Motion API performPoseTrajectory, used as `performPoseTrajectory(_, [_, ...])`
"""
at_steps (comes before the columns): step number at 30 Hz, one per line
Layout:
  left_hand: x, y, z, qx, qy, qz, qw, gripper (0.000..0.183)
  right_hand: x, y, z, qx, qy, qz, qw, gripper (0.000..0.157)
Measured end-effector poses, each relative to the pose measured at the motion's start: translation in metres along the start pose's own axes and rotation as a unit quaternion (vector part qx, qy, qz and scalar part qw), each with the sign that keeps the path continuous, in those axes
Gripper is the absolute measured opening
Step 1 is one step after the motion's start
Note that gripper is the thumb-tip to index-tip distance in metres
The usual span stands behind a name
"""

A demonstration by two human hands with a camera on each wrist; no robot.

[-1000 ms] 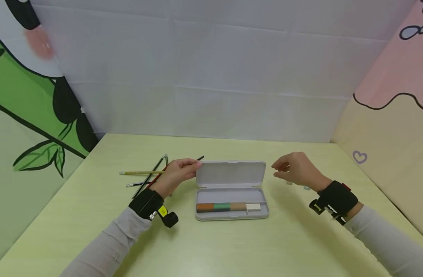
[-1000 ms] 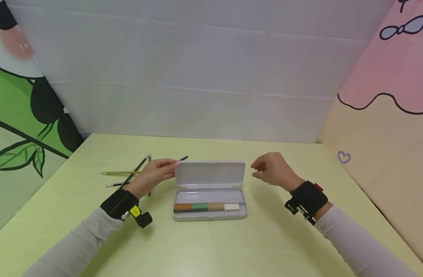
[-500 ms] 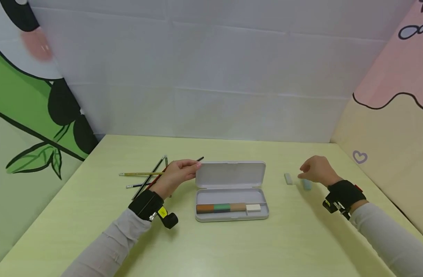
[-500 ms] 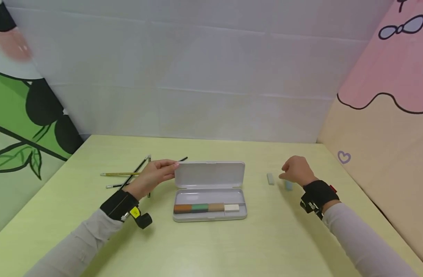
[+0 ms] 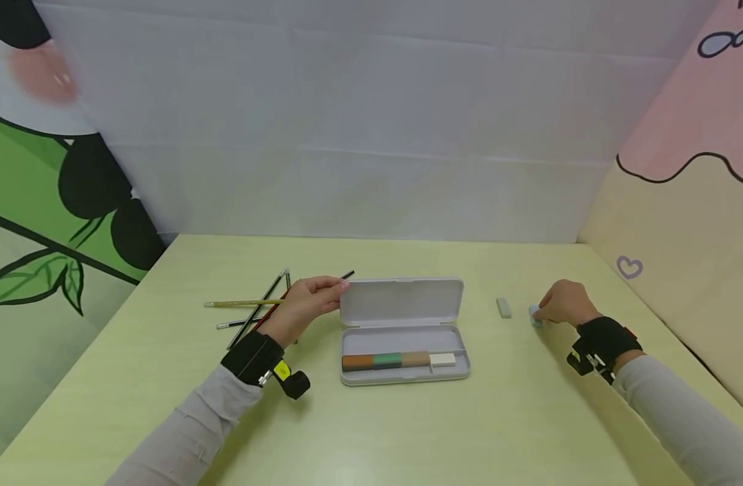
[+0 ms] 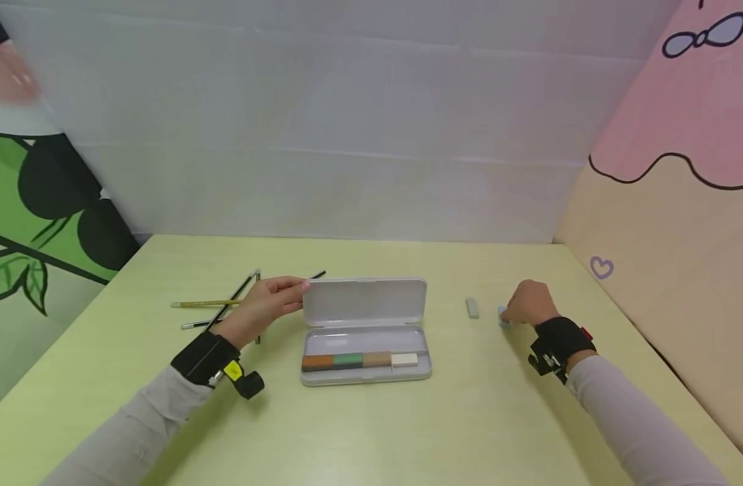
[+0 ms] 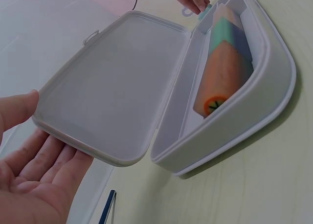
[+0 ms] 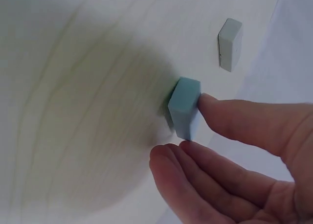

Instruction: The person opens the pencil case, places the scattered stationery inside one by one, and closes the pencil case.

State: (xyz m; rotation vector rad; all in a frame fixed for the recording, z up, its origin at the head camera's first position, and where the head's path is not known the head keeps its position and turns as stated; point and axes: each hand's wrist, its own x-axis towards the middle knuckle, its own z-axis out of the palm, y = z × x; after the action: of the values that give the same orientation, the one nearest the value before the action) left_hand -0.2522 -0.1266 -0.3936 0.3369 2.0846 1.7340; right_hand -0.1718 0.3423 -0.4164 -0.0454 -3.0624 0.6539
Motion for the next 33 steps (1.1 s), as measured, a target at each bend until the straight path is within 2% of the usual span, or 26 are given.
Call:
performPoseTrajectory(3, [0.002, -0.001, 0.0, -0.001, 0.001, 0.0, 1.0, 0.047, 0.005, 0.003, 0.004, -0.012, 0.015, -0.009, 1.0, 0.029])
performPoseTrajectory(6, [0.002, 0.0, 0.001, -0.001, 0.0, -0.001, 1.0, 0.047, 0.004, -0.007, 0.006, -0.025, 0.033, -0.006, 0.999, 0.028])
performPoseTrajectory(7, [0.001, 0.0, 0.001, -0.002, -0.001, -0.001, 1.0, 0.047, 0.002, -0.015, 0.005, -0.033, 0.031, 0.008, 0.999, 0.028])
performPoseTrajectory(15, [0.001, -0.001, 0.001, 0.0, 0.001, -0.004, 1.0, 0.046, -0.003, -0.035, 0.009, -0.012, 0.043, 0.023, 0.999, 0.026])
performPoseTrajectory(24, [0.0, 0.001, -0.001, -0.001, 0.0, -0.003, 1.0, 0.046, -0.003, -0.047, 0.009, 0.016, 0.058, -0.001, 0.998, 0.016])
performPoseTrajectory(33, [-0.003, 0.002, -0.002, -0.005, 0.001, -0.006, 1.0, 0.044, -0.009, -0.072, -0.007, 0.03, 0.066, -0.031, 0.997, 0.015])
